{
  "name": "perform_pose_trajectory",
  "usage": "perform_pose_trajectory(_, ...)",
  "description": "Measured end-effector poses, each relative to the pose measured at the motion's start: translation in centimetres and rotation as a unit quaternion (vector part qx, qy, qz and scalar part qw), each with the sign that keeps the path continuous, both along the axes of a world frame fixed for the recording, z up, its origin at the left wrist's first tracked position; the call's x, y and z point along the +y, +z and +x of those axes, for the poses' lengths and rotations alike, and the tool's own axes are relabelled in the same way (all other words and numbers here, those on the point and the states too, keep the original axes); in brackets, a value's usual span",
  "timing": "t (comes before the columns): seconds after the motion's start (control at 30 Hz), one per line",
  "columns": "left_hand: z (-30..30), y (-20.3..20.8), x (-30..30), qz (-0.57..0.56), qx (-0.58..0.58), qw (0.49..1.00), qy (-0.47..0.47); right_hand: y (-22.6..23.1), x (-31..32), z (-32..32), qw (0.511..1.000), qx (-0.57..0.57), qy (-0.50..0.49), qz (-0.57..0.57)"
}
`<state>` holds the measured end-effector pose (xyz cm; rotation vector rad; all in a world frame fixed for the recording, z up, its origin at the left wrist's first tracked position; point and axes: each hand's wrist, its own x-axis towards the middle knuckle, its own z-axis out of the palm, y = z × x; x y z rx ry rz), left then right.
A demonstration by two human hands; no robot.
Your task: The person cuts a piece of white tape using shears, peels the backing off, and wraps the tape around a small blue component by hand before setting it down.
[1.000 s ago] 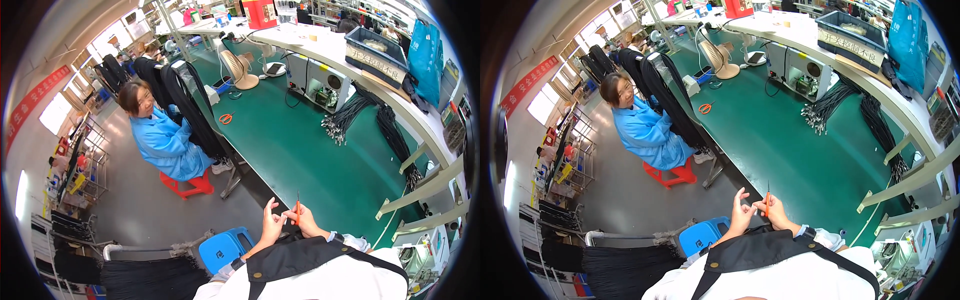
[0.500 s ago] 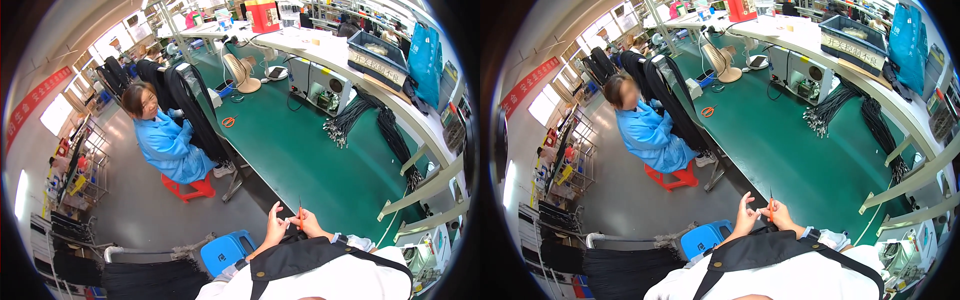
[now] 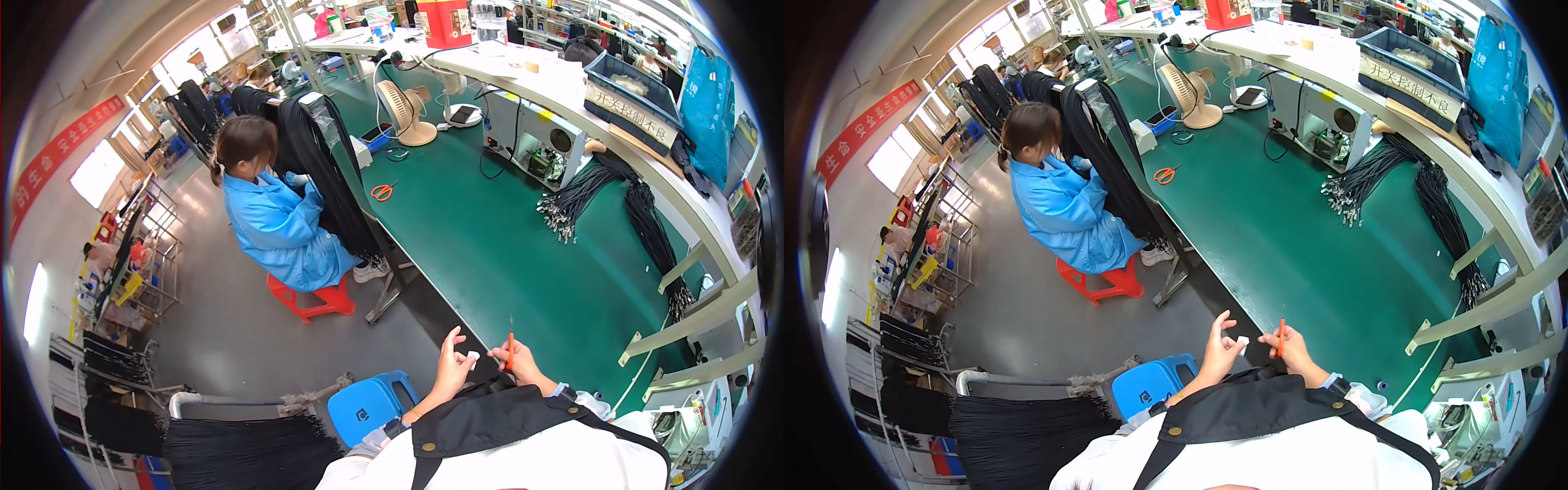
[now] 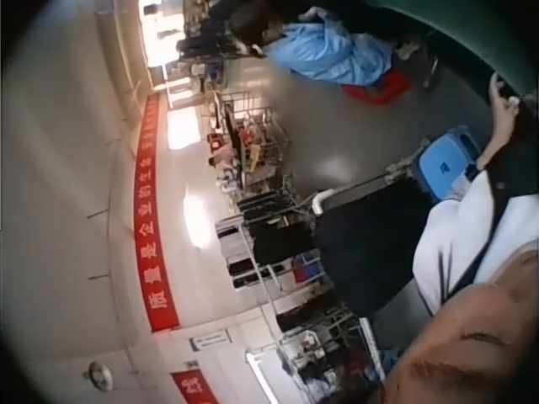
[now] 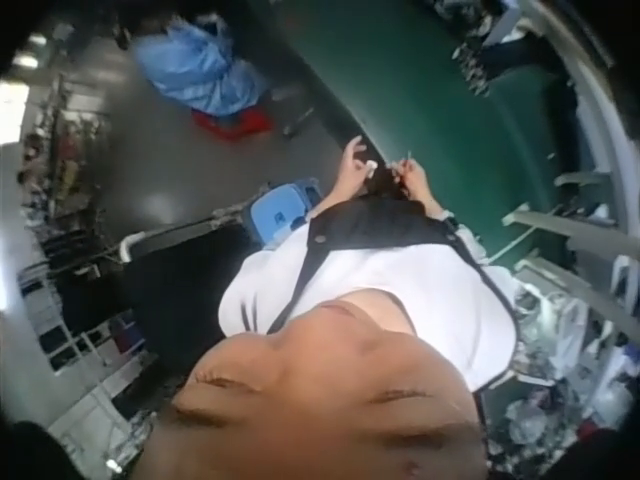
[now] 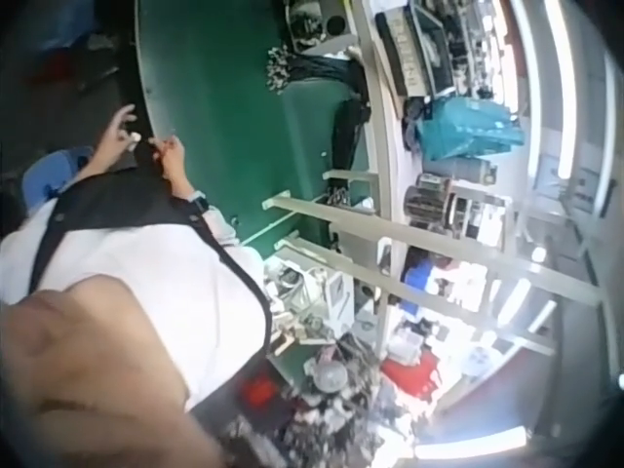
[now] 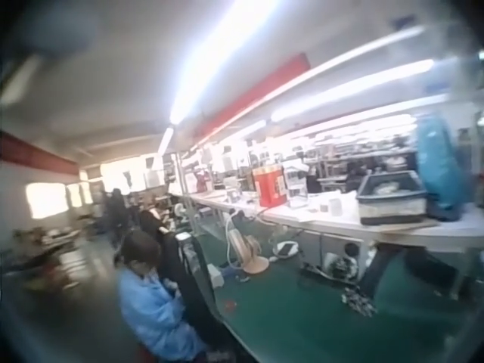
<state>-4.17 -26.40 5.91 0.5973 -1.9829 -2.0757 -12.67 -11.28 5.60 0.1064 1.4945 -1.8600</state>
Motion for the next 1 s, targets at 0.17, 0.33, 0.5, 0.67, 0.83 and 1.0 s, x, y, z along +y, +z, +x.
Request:
perform_pose_trajectory(0.17, -0.4, -0.6, -1.0, 0.078, 0.043, 0.996, 0.015, -2.0, 5.1, -2.0, 0.997, -0.037, -0.026, 0.062)
perform_pose_trajectory(0.33, 0.0, 3.5, -2.4, 0.1, 0.132, 0.986, 0.012, -3.2, 12.1, -4.2, 0.978, -0.011, -0.104, 0.182)
perform_pose_trajectory(0.5, -1.5, 4.3, -3.2, 0.098, 0.177, 0.979, -0.009, -1.8, 15.4, -9.9, 0.978, -0.016, -0.129, 0.163)
perform_pose_trajectory(0.67, -1.7, 4.7, -1.7, 0.09, 0.182, 0.978, -0.046, 5.6, 6.8, -10.0, 0.993, 0.1, -0.027, 0.053)
perform_pose_trajectory(0.83, -2.5, 4.2, -0.7, 0.117, 0.182, 0.973, -0.079, 5.9, -0.3, -6.0, 0.995, 0.024, 0.101, -0.01)
perform_pose_trajectory(1.0, -2.8, 4.4, -0.5, 0.098, 0.182, 0.974, -0.087, 5.2, -1.6, -4.6, 0.995, 0.022, 0.093, -0.035)
